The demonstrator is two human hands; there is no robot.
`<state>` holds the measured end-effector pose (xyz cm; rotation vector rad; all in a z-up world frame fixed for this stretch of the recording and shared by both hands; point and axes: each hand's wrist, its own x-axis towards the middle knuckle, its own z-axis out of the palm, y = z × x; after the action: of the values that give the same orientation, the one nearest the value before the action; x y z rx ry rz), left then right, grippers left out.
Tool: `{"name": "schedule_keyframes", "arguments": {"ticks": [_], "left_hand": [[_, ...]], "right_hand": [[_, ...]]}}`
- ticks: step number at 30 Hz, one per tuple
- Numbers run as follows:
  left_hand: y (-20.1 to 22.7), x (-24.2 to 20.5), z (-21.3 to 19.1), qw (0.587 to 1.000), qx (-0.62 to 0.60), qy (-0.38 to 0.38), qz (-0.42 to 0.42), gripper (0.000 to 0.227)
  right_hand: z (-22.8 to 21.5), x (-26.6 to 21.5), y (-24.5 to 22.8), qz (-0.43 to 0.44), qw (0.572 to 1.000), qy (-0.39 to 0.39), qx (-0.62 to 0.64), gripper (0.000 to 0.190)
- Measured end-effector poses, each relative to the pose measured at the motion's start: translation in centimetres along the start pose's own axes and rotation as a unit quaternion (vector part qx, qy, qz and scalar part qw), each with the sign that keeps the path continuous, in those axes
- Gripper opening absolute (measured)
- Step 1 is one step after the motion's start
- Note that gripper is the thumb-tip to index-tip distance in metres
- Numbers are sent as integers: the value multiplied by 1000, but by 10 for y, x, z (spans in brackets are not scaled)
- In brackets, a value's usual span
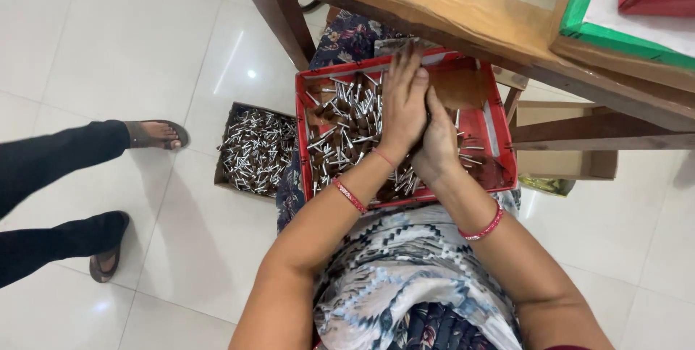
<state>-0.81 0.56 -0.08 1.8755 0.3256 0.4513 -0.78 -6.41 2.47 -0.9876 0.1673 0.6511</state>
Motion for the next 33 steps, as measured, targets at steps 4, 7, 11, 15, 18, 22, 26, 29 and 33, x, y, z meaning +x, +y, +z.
{"name": "schedule_keyframes", "arguments": {"ticks": [4, 7, 11, 15, 18, 22, 26, 29, 33], "left_hand": [[23, -19, 5, 999, -34, -10, 6, 52], [21, -10, 2, 998, -54, -14, -7, 47], [44, -18, -4, 1000, -2, -3, 16, 47], [12, -5, -2, 1000, -2, 13, 12, 44], [50, -29, -6, 998, -55, -3, 6, 44], [57, -15, -15, 996, -88, -23, 21, 46], [60, -23, -13, 997, -71, -16, 29, 44], [44, -15, -12, 996, -86, -16, 24, 43], [63, -27, -13, 997, -72, -9, 11, 43]], "right_hand": [[-57, 41, 17, -74, 981, -164, 68, 69], [-38, 22, 10, -42, 997, -57, 41, 68], [-1, 2, -8, 11, 997, -36, 68, 73], [-4, -3, 1, -45, 999, 12, -15, 85], [-71, 56, 17, -33, 975, -188, 111, 95], [-32, 21, 0, -36, 990, -118, 68, 96], [-60, 52, 4, -57, 995, -50, 58, 101], [-20, 12, -7, -41, 998, -36, 42, 103], [-24, 20, -15, -22, 989, -125, 80, 103]]}}
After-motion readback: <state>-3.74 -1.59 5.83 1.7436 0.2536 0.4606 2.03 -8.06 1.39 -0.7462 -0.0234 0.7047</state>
